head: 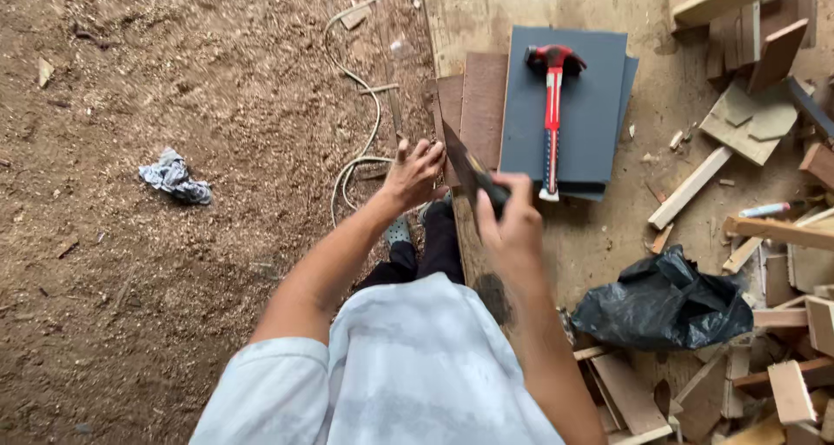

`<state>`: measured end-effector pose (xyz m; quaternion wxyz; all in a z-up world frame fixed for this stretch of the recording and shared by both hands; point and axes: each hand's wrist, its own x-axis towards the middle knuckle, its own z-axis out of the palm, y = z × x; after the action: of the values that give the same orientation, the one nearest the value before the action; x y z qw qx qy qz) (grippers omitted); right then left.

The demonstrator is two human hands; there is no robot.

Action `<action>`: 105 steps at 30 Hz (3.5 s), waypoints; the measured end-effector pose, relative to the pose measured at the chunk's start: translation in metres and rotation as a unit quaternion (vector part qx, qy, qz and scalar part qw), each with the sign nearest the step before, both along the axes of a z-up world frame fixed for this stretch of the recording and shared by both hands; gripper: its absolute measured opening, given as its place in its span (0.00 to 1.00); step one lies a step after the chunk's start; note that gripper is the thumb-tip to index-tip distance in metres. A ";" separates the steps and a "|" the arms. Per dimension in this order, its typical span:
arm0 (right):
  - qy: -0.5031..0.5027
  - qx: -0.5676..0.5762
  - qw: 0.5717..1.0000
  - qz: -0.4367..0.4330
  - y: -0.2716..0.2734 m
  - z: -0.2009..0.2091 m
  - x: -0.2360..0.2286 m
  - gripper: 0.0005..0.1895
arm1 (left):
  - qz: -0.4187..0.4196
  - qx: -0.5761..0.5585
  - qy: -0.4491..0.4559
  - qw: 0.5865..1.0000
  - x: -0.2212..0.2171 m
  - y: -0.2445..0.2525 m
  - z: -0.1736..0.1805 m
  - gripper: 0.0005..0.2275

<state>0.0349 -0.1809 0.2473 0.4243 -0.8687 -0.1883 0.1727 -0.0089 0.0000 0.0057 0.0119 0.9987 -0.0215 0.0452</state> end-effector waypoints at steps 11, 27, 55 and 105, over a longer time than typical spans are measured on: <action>0.018 -0.047 0.999 0.020 -0.021 0.015 -0.017 0.16 | 0.004 0.002 0.004 1.000 -0.003 0.003 -0.005 0.33; 0.122 -0.059 0.991 -0.009 -0.017 -0.021 -0.016 0.16 | 0.020 -0.030 0.031 0.999 -0.009 -0.002 0.008 0.39; 0.008 -0.005 1.000 -0.007 0.012 -0.017 0.001 0.16 | 0.018 -0.067 0.036 0.997 -0.006 -0.009 0.006 0.35; 0.017 -0.012 1.000 0.005 -0.054 0.041 -0.037 0.16 | 0.009 -0.030 0.015 0.999 0.000 -0.007 0.003 0.33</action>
<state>-0.0018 -0.2352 0.2884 0.4160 -0.8698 -0.1832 0.1917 -0.0089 -0.0071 0.0090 0.0420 0.9986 -0.0107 0.0307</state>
